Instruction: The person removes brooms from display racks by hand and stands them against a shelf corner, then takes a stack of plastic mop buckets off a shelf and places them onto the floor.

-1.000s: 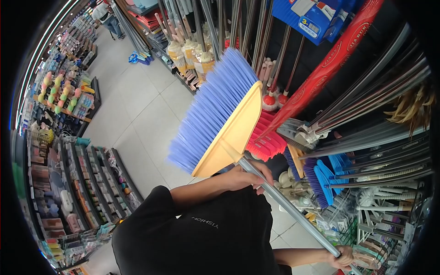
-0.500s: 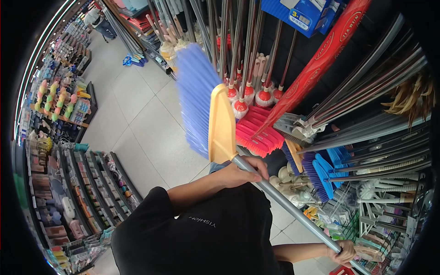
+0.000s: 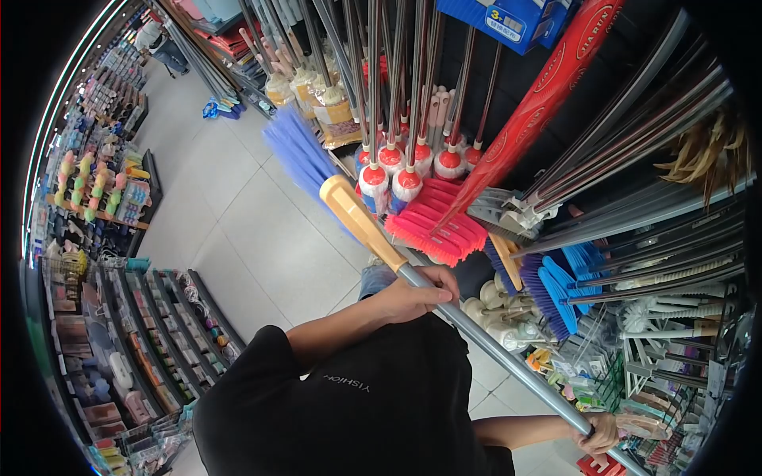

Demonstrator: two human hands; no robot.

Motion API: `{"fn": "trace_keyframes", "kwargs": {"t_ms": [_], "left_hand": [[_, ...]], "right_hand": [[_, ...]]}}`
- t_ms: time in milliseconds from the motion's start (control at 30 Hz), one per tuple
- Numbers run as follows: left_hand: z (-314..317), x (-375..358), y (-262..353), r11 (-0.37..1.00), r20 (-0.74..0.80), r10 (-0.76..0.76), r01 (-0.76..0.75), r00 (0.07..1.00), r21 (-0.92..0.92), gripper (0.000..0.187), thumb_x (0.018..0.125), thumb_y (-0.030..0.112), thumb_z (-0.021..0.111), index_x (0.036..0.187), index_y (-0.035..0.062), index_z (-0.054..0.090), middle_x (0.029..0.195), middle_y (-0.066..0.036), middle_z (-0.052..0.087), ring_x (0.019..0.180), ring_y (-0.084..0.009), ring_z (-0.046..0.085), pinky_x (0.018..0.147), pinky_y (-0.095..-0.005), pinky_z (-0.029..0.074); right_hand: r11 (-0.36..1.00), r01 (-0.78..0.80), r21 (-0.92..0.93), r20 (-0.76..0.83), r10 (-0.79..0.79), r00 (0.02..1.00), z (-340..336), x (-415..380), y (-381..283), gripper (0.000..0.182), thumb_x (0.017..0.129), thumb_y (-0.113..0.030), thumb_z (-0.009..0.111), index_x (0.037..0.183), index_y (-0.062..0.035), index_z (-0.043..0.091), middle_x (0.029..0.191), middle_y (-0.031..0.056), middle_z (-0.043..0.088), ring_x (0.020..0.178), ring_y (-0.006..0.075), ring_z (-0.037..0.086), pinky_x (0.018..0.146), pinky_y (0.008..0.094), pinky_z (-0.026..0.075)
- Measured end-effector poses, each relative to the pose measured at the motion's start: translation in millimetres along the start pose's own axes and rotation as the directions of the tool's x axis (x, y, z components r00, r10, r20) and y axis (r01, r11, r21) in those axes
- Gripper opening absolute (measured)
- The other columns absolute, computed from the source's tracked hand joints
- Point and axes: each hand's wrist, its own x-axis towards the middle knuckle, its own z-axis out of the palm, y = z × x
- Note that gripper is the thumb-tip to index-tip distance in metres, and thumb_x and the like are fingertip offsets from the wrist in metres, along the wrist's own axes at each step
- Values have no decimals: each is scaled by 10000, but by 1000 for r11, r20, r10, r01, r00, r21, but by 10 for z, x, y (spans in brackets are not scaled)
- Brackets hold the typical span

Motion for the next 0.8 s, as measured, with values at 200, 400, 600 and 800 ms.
{"fn": "trace_keyframes", "kwargs": {"t_ms": [200, 400, 600, 800], "left_hand": [[11, -15, -2, 998, 227, 64, -62, 972, -15, 245, 828, 125, 666, 1013, -2, 567, 815, -48, 466, 883, -232, 577, 774, -368, 452], [-2, 17, 9, 991, 329, 114, -129, 937, 22, 261, 815, 34, 658, 1055, 31, 558, 867, -46, 442, 1008, -277, 587, 857, -398, 457], [-18, -15, -22, 991, 265, 116, -93, 957, -97, 247, 814, -6, 636, 1042, 40, 554, 874, -44, 420, 1051, -305, 582, 893, -418, 454], [-62, -21, -66, 992, 281, 122, -107, 952, -68, 226, 831, 33, 627, 1042, 49, 549, 916, -55, 450, 1051, -300, 581, 905, -431, 449]], "right_hand": [[998, 3, 57, 11, -4, 1000, 84, -25, 10, 282, 652, 14, 746, 516, -78, 517, 433, 18, 513, 355, 95, 493, 339, 211, 419], [998, 40, 45, -24, -39, 999, 137, -21, 33, 285, 622, 51, 751, 523, -79, 517, 441, 14, 521, 368, 94, 506, 355, 207, 442], [997, 60, -37, -46, -62, 997, 158, -55, -2, 318, 604, 61, 761, 523, -92, 494, 448, 10, 524, 374, 86, 509, 361, 202, 449], [999, 12, 50, 25, -13, 1000, 196, -18, 33, 255, 669, -21, 706, 514, -68, 509, 434, 18, 508, 319, 90, 447, 322, 242, 429]]}}
